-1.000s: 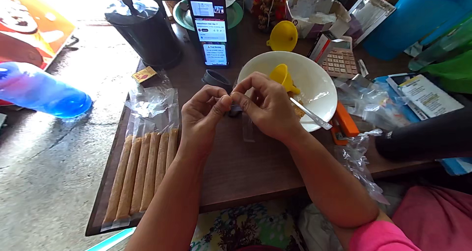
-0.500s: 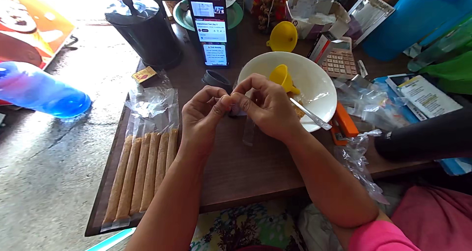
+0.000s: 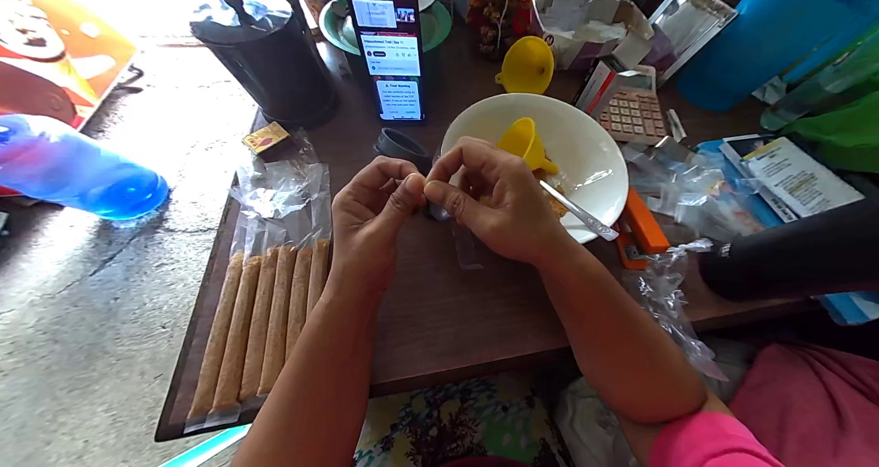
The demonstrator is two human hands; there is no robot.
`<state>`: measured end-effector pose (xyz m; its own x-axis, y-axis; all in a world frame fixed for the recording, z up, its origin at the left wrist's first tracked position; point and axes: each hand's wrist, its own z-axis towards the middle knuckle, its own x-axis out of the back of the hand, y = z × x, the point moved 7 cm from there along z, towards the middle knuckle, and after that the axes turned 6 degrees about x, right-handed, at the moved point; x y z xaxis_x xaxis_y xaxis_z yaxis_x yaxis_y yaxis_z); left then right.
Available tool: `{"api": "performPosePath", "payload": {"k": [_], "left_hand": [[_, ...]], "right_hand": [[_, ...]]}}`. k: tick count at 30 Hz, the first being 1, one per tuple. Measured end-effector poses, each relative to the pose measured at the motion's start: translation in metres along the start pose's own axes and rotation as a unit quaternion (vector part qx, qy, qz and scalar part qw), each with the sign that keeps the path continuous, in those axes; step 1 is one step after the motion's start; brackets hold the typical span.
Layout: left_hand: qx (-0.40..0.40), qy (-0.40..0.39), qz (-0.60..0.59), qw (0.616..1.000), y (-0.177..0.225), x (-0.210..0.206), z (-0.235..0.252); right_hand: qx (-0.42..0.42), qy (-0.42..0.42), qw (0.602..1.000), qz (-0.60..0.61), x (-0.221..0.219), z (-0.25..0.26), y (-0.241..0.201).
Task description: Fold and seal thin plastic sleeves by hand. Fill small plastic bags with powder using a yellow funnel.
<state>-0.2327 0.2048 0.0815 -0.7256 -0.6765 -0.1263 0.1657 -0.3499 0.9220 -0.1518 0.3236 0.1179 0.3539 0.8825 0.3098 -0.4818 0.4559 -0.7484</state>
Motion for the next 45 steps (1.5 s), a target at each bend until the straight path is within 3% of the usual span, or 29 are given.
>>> {"api": "performPosePath", "payload": {"k": [4,9,13,18,22,26,31,35,40,45], "left_hand": [[0.002,-0.004,-0.002,1.000,-0.0001,-0.0021,-0.0001],[0.000,-0.001,0.000,1.000,-0.0001,-0.0011,-0.0005],[0.006,-0.007,-0.008,1.000,-0.0002,-0.0037,-0.0002],[0.001,-0.004,-0.007,1.000,0.0004,-0.0020,-0.0005],[0.010,-0.004,-0.004,1.000,-0.0010,-0.0029,-0.0003],[0.010,-0.003,-0.001,1.000,-0.0004,-0.0020,-0.0005],[0.016,0.000,-0.004,1.000,-0.0002,-0.0025,-0.0004],[0.012,0.001,-0.002,1.000,-0.0006,-0.0016,-0.0006],[0.018,0.003,-0.006,1.000,-0.0013,-0.0019,-0.0006],[0.017,0.002,-0.006,1.000,-0.0001,-0.0030,-0.0008]], "right_hand": [[-0.038,0.028,0.995,-0.086,0.0027,-0.0034,0.0017],[-0.010,0.016,1.000,-0.011,0.0011,0.0005,0.0019],[-0.042,0.030,0.995,-0.084,0.0039,-0.0037,0.0018],[-0.013,0.010,1.000,-0.007,0.0016,-0.0004,0.0016],[-0.039,0.024,0.995,-0.087,0.0041,-0.0039,0.0012],[-0.033,0.010,0.999,-0.038,0.0020,-0.0033,0.0001],[-0.026,0.028,0.992,-0.120,0.0035,-0.0028,-0.0023],[-0.018,0.019,1.000,-0.011,0.0013,-0.0003,0.0028],[-0.024,0.024,0.995,-0.089,0.0022,-0.0027,-0.0004],[-0.041,0.015,0.999,-0.026,0.0016,-0.0039,0.0008]]}}
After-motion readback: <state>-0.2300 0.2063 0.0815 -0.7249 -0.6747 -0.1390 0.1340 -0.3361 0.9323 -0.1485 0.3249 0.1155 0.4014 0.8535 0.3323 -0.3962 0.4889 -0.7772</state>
